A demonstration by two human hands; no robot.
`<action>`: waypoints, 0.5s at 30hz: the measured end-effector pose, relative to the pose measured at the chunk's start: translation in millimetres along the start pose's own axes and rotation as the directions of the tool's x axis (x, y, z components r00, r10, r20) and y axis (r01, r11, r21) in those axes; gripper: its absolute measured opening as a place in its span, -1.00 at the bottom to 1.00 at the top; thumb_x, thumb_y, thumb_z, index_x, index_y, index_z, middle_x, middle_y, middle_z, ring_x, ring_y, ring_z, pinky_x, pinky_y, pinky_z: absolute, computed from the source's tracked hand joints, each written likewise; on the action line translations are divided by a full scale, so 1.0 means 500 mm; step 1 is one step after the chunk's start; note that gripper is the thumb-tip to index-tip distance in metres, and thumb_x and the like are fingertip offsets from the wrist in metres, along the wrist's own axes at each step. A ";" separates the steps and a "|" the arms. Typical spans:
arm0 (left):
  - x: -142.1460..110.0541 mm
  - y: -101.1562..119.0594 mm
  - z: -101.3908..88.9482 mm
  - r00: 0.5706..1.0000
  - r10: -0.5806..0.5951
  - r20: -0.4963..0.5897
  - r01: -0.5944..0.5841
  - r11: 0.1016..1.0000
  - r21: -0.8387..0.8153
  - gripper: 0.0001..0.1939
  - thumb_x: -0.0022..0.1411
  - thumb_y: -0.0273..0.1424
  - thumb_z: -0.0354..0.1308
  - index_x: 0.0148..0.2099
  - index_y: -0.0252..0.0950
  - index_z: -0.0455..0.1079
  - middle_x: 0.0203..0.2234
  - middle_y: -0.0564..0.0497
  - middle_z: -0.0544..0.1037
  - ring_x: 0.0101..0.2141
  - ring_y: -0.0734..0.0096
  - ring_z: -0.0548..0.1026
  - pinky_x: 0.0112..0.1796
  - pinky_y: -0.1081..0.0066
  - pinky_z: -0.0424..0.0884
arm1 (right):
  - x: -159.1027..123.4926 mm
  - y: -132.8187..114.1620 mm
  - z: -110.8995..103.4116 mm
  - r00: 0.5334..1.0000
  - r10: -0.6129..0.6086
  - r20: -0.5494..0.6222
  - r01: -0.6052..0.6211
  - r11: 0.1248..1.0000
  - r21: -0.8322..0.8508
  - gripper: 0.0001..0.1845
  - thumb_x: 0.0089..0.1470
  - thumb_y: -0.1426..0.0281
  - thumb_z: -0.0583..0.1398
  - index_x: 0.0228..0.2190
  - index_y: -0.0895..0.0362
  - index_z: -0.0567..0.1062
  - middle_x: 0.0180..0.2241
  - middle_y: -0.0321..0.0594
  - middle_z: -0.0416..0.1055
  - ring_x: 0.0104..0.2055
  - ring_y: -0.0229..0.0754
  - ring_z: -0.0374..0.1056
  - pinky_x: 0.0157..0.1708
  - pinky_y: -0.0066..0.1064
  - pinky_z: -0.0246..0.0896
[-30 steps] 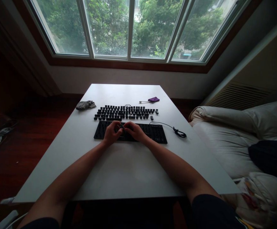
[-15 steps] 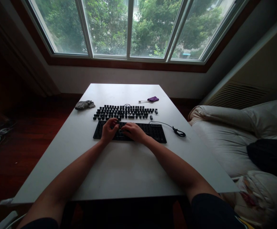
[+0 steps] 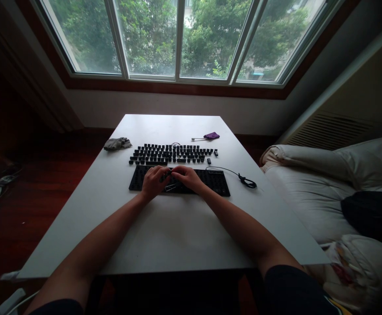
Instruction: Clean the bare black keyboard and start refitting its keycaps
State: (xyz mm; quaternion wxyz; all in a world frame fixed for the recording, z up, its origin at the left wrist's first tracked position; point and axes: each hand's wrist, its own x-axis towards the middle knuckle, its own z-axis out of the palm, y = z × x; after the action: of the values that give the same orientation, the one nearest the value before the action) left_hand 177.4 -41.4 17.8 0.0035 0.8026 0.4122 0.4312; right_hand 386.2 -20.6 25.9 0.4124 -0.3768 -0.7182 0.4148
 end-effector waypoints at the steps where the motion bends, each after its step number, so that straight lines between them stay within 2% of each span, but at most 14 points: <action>1: 0.000 0.000 0.000 1.000 0.016 0.006 -0.016 1.000 0.020 -0.81 0.34 -0.29 0.19 -0.02 -0.18 0.46 -0.23 -0.01 0.58 -0.23 0.29 0.54 -0.09 0.26 0.41 | 0.000 0.002 0.002 1.000 0.010 0.004 -0.010 1.000 0.028 -0.68 0.12 0.16 0.31 -0.22 0.14 0.61 -0.29 -0.22 0.58 -0.27 -0.16 0.46 -0.21 -0.35 0.33; 4: 0.000 -0.004 0.001 0.999 0.024 0.032 -0.025 0.998 0.058 -0.79 0.37 -0.25 0.17 -0.01 -0.19 0.45 -0.21 -0.03 0.59 -0.20 0.26 0.53 -0.07 0.24 0.39 | 0.001 0.010 0.006 0.999 0.031 -0.017 -0.030 0.998 0.060 -0.68 0.08 0.15 0.33 -0.25 0.14 0.60 -0.32 -0.23 0.58 -0.28 -0.16 0.47 -0.21 -0.35 0.36; 8: -0.001 -0.010 0.005 0.992 -0.054 0.117 0.041 0.993 0.110 -0.75 0.39 -0.26 0.12 0.05 -0.19 0.44 -0.13 -0.07 0.58 -0.10 0.18 0.52 -0.02 0.17 0.37 | 0.003 0.016 -0.001 0.993 0.045 -0.113 -0.045 0.999 0.005 -0.68 0.05 0.16 0.33 -0.23 0.11 0.57 -0.30 -0.24 0.59 -0.27 -0.16 0.49 -0.20 -0.33 0.39; 12: -0.004 -0.016 0.013 0.971 -0.123 0.205 0.088 0.981 0.174 -0.72 0.34 -0.32 0.13 0.08 -0.19 0.45 0.02 -0.10 0.53 0.05 0.08 0.44 0.09 0.09 0.33 | 0.006 0.011 -0.020 0.982 0.006 -0.190 -0.039 0.985 -0.170 -0.73 0.10 0.20 0.29 -0.19 0.08 0.56 -0.29 -0.25 0.59 -0.28 -0.17 0.50 -0.22 -0.35 0.38; 15: -0.006 -0.020 0.017 0.959 -0.142 0.243 0.094 0.976 0.197 -0.67 0.33 -0.31 0.14 0.12 -0.20 0.44 0.13 -0.12 0.47 0.12 0.06 0.40 0.16 0.07 0.28 | 0.015 0.004 -0.025 0.982 -0.021 -0.188 -0.052 0.925 -0.376 -0.78 0.15 0.25 0.26 -0.18 0.08 0.55 -0.32 -0.26 0.59 -0.31 -0.18 0.49 -0.24 -0.38 0.33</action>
State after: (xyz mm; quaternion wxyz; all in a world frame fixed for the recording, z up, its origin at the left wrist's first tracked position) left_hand 175.7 -33.6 6.9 0.0086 0.8222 0.4937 0.2831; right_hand 395.2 -9.6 30.4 0.3947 -0.4926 -0.7396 0.2337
